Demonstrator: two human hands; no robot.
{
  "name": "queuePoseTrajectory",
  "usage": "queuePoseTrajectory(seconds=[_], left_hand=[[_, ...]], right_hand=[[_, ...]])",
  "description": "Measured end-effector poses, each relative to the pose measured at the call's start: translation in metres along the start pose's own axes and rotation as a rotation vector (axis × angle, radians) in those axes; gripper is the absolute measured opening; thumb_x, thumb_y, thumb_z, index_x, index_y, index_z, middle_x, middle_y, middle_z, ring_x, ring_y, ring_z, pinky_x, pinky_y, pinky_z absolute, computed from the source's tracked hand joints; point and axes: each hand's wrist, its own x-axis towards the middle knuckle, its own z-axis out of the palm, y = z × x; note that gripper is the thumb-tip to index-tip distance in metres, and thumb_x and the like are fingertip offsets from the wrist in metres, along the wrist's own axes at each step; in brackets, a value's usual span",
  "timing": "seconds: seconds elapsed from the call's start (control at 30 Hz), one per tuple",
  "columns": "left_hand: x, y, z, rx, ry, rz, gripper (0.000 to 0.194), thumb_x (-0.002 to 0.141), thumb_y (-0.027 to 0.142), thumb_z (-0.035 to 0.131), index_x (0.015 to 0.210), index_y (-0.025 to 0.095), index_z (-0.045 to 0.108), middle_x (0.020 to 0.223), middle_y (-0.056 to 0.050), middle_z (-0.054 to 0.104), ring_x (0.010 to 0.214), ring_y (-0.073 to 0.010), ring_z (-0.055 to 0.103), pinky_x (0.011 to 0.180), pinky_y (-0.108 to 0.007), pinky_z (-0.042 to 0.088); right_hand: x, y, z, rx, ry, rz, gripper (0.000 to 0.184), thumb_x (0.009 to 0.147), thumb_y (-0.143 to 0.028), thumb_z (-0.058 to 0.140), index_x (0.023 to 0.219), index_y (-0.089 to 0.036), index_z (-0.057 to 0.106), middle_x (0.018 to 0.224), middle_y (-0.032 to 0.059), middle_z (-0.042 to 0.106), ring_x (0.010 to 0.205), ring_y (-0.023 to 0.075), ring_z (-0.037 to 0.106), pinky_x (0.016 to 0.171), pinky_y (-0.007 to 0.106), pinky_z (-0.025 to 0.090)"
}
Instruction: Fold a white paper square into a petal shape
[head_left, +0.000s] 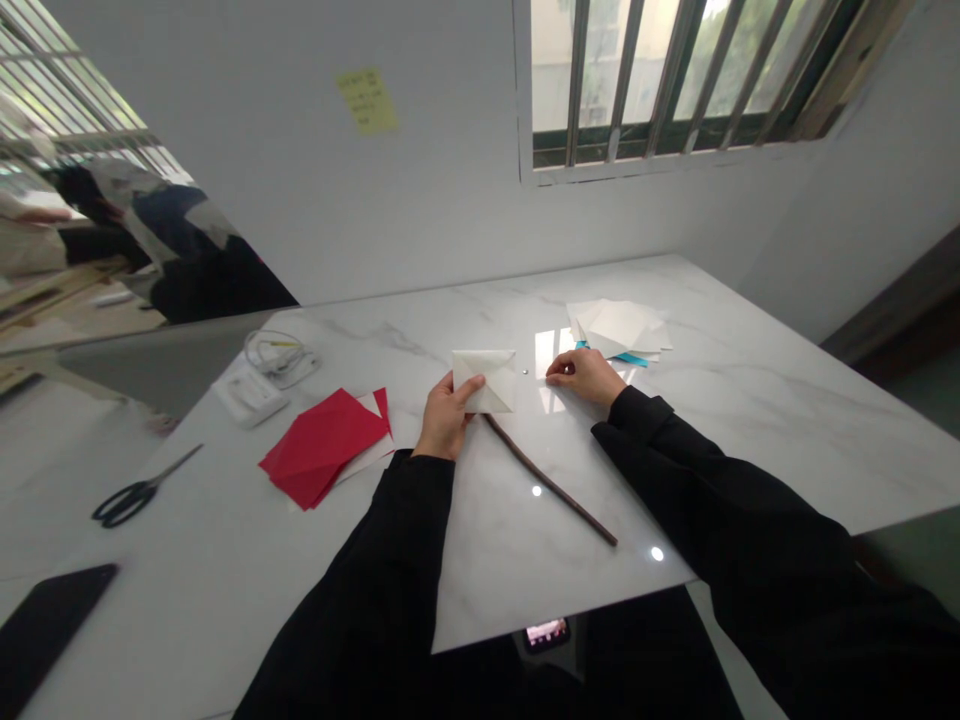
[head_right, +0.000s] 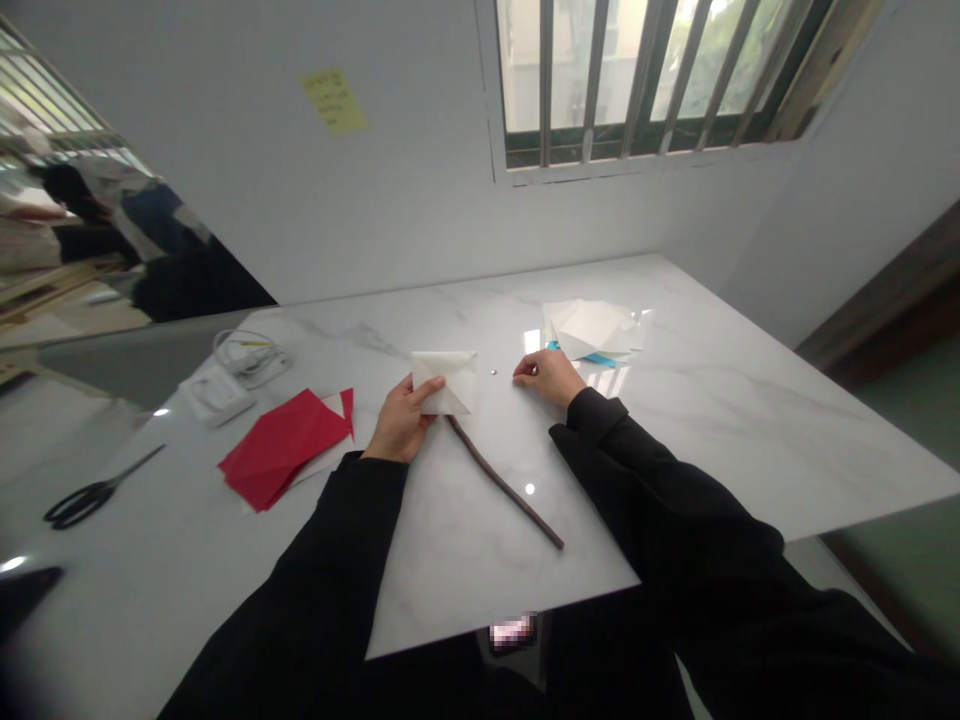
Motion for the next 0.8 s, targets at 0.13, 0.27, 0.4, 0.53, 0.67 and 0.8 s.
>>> queuePoseTrajectory(seconds=[0.13, 0.27, 0.4, 0.53, 0.67, 0.8], left_hand=[[0.001, -0.001, 0.0, 0.025, 0.005, 0.002, 0.053, 0.058, 0.035, 0.096, 0.103, 0.017, 0.075, 0.101, -0.008, 0.08, 0.084, -0.0212, 0.07, 0.07, -0.029, 0.053], [0.002, -0.002, 0.001, 0.033, 0.014, 0.003, 0.053, 0.057, 0.034, 0.095, 0.103, 0.017, 0.075, 0.101, -0.007, 0.08, 0.082, -0.0205, 0.068, 0.066, -0.028, 0.05], [0.003, -0.003, 0.001, 0.019, 0.011, 0.001, 0.052, 0.056, 0.033, 0.096, 0.102, 0.017, 0.076, 0.099, -0.007, 0.08, 0.081, -0.02, 0.068, 0.065, -0.027, 0.05], [0.003, -0.004, 0.001, 0.027, -0.007, 0.013, 0.051, 0.057, 0.034, 0.097, 0.101, 0.016, 0.077, 0.1, -0.009, 0.081, 0.084, -0.022, 0.07, 0.07, -0.029, 0.053], [0.004, -0.005, 0.001, 0.042, -0.02, 0.011, 0.053, 0.057, 0.035, 0.097, 0.102, 0.016, 0.077, 0.099, -0.008, 0.08, 0.083, -0.022, 0.069, 0.069, -0.029, 0.053], [0.004, -0.006, 0.001, 0.047, -0.023, 0.009, 0.052, 0.057, 0.035, 0.097, 0.102, 0.016, 0.078, 0.096, -0.007, 0.08, 0.081, -0.0214, 0.068, 0.068, -0.029, 0.052]], right_hand=[[-0.002, -0.003, -0.001, -0.036, 0.006, -0.011, 0.002, 0.082, -0.021, 0.083, 0.08, -0.021, 0.084, 0.078, 0.0041, 0.078, 0.072, 0.0184, 0.064, 0.073, 0.032, 0.048], [-0.003, -0.008, -0.002, -0.019, 0.082, -0.021, 0.006, 0.087, -0.02, 0.079, 0.081, -0.019, 0.08, 0.083, 0.0058, 0.079, 0.078, 0.0195, 0.068, 0.077, 0.032, 0.048], [-0.002, -0.008, 0.004, 0.177, 0.07, 0.01, 0.013, 0.085, -0.029, 0.082, 0.079, -0.019, 0.075, 0.082, 0.0044, 0.08, 0.076, 0.018, 0.069, 0.075, 0.031, 0.05], [-0.001, -0.008, 0.011, 0.492, -0.01, 0.078, 0.025, 0.074, -0.037, 0.09, 0.08, -0.018, 0.075, 0.076, 0.003, 0.077, 0.069, 0.0158, 0.066, 0.066, 0.029, 0.05], [-0.003, -0.009, 0.011, 0.677, -0.019, 0.149, 0.036, 0.067, -0.034, 0.096, 0.095, -0.017, 0.082, 0.085, 0.0062, 0.082, 0.076, 0.0179, 0.072, 0.072, 0.031, 0.057], [-0.005, -0.01, 0.009, 0.714, -0.021, 0.197, 0.034, 0.068, -0.033, 0.097, 0.095, -0.017, 0.085, 0.083, 0.006, 0.081, 0.073, 0.016, 0.069, 0.073, 0.031, 0.058]])
